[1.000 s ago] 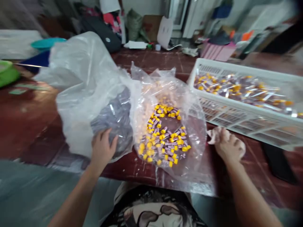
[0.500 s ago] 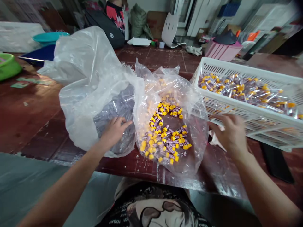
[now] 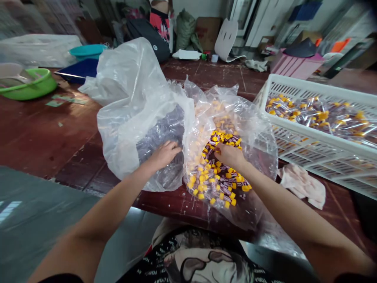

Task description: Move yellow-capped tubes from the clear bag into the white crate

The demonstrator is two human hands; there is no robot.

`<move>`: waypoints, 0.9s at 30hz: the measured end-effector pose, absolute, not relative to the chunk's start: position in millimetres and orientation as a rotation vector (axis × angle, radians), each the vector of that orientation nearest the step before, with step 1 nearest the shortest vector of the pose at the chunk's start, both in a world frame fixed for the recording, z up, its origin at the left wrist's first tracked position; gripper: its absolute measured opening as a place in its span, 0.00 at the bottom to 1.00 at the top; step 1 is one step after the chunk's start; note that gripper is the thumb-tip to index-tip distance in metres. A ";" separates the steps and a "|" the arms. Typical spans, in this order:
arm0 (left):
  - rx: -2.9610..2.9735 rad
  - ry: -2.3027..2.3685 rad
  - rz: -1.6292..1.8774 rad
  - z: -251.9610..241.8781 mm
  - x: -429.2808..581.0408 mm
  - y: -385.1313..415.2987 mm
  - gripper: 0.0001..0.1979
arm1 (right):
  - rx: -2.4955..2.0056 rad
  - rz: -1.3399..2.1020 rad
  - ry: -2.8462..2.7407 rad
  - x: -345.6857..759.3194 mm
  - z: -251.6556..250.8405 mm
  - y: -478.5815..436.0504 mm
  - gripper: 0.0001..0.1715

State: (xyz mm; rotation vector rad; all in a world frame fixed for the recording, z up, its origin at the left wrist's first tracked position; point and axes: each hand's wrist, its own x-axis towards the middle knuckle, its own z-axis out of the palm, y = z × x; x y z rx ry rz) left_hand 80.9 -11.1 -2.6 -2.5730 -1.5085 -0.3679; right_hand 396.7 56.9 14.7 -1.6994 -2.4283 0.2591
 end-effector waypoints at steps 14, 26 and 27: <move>-2.379 -1.648 -1.064 7.3 93.9 -35.2 0.14 | -1.073 1.060 -1.677 451.6 2.5 56.3 0.29; -2.757 -1.937 -1.870 28.2 219.8 -75.3 0.15 | -0.763 0.861 -1.909 425.8 43.2 -13.4 0.15; -2.753 -1.951 -1.919 28.7 225.0 -72.8 0.16 | -0.765 0.816 -1.918 423.4 41.8 -19.6 0.15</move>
